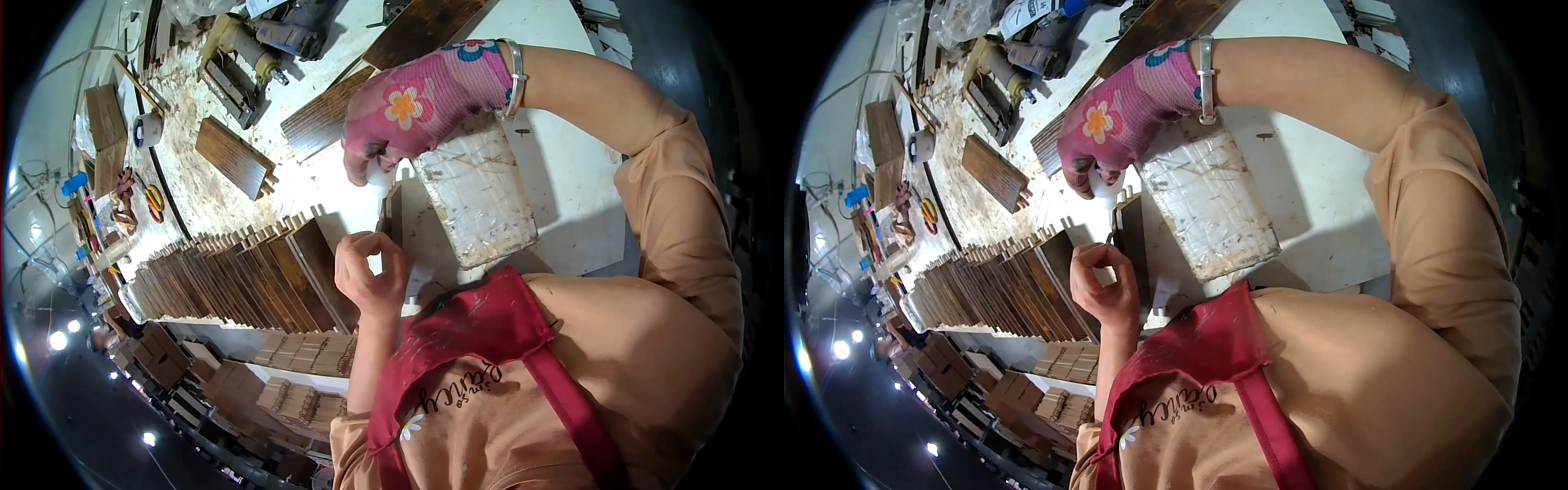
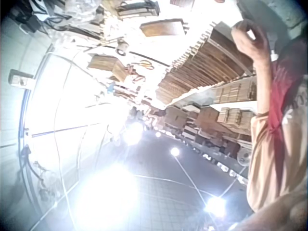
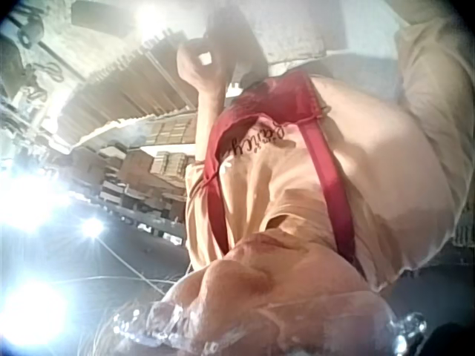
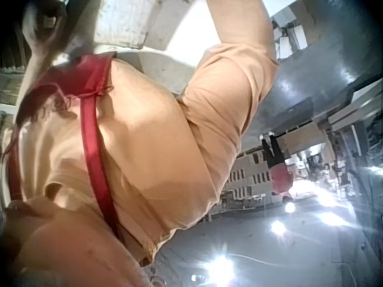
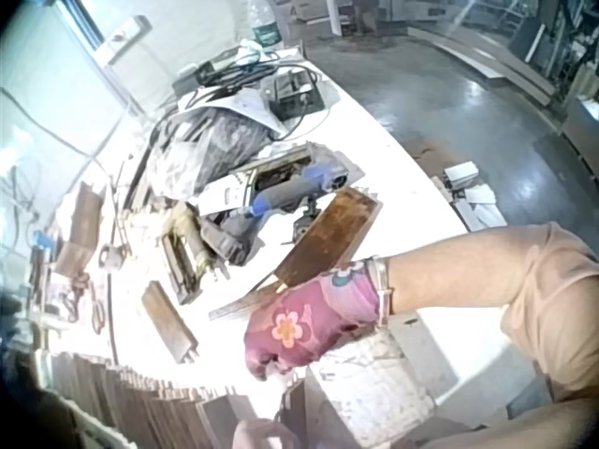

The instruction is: The person applies glue from a squeeze bottle to the ends of small wooden pieces, handling the pieces one at a time and lining them up on a workbench.

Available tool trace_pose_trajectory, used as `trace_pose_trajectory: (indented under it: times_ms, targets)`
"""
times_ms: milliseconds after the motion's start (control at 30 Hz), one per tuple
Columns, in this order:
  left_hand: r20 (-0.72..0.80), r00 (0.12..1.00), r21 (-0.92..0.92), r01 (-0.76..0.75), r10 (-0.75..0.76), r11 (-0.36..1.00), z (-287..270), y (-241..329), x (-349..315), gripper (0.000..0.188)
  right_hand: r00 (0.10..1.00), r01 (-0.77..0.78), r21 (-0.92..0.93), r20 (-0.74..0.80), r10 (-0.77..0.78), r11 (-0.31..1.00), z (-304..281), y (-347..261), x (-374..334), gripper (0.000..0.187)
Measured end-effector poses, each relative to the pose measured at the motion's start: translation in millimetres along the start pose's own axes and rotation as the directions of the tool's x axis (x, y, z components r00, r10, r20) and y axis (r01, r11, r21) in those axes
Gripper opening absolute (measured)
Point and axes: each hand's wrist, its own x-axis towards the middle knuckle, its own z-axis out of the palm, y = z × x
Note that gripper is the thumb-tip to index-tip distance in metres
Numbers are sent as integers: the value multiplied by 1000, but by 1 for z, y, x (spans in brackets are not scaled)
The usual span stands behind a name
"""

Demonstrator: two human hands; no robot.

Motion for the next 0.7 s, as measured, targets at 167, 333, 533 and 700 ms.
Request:
trace_pose_trajectory:
  times_ms: [167, 333, 533, 700]
  targets:
    - [8, 1000, -4, -10, 10, 1000, 0, 0, 1, 19, 1000, 1, -3, 7, -1, 1000, 0, 0, 1, 27]
    - [15, 1000, -27, -3, 3, 1000, -1, 0, 2, 19, 999, 53, -25, -6, -53, 998, 1, 2, 5, 27]
    - [10, 1000, -30, -22, 22, 999, -1, -2, 1, 20, 999, -39, -38, 30, 40, 999, -7, -20, 4, 28]
    - [17, 1000, -39, -12, 13, 999, -2, 0, 2, 20, 999, 44, -149, -25, -48, 988, -3, -16, 4, 30]
